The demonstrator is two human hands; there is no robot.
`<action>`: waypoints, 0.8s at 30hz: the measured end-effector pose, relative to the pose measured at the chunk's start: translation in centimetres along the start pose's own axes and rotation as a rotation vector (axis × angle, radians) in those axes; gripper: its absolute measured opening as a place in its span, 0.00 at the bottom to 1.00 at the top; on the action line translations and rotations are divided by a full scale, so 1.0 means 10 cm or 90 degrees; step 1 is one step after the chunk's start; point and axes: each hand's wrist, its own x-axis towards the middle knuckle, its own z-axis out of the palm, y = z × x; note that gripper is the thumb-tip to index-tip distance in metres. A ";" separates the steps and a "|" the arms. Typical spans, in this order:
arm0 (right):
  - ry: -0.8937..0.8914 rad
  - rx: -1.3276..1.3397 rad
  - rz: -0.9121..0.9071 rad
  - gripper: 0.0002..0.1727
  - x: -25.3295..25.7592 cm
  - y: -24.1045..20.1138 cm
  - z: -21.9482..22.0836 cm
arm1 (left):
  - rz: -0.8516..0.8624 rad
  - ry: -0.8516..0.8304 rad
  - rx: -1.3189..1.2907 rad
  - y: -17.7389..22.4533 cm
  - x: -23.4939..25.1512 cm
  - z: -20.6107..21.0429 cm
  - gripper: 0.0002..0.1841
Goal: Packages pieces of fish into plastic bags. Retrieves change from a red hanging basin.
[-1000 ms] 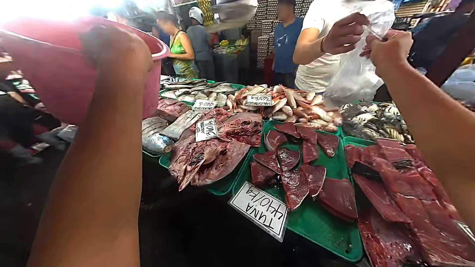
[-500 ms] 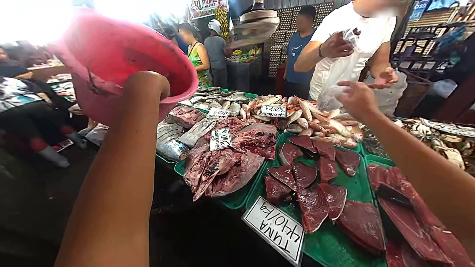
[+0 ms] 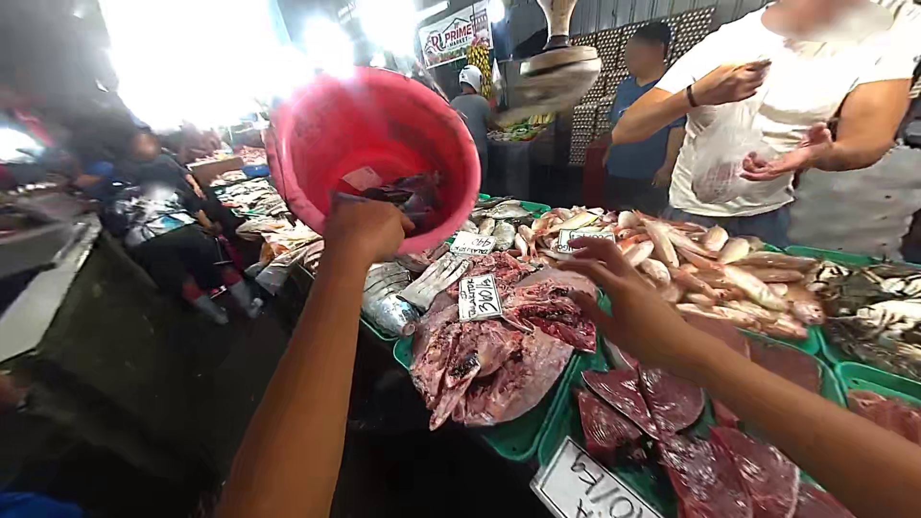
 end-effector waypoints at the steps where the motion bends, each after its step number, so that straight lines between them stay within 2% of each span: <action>1: 0.019 -0.025 -0.047 0.20 0.09 -0.10 0.07 | 0.010 0.022 -0.006 -0.01 -0.03 0.05 0.18; 4: 0.082 -0.063 -0.125 0.21 0.50 -0.35 0.30 | 0.056 0.097 -0.051 -0.13 0.00 0.24 0.14; 7: 0.127 -0.125 -0.149 0.20 1.05 -0.55 0.62 | 0.144 0.103 -0.035 -0.48 0.19 0.37 0.18; 11: 0.145 -0.250 -0.141 0.17 1.86 -0.72 0.99 | 0.201 0.055 0.006 -0.92 0.40 0.35 0.15; 14: 0.077 -0.320 -0.102 0.21 2.18 -0.80 1.24 | 0.233 0.042 0.021 -1.13 0.57 0.33 0.15; 16: 0.024 -0.331 -0.061 0.23 2.24 -0.83 1.39 | 0.213 0.023 0.023 -1.20 0.71 0.30 0.17; 18: 0.041 -0.338 -0.063 0.24 2.28 -0.85 1.57 | 0.167 0.029 -0.034 -1.26 0.85 0.23 0.22; 21: 0.051 -0.339 -0.058 0.26 2.37 -0.99 1.75 | 0.115 0.117 -0.194 -1.35 1.08 0.15 0.36; 23: 0.055 -0.341 -0.060 0.27 2.41 -1.09 1.85 | 0.111 0.187 -0.276 -1.39 1.28 0.28 0.42; 24: 0.052 -0.348 -0.062 0.28 2.42 -1.13 1.89 | 0.114 0.179 -0.289 -1.40 1.37 0.38 0.42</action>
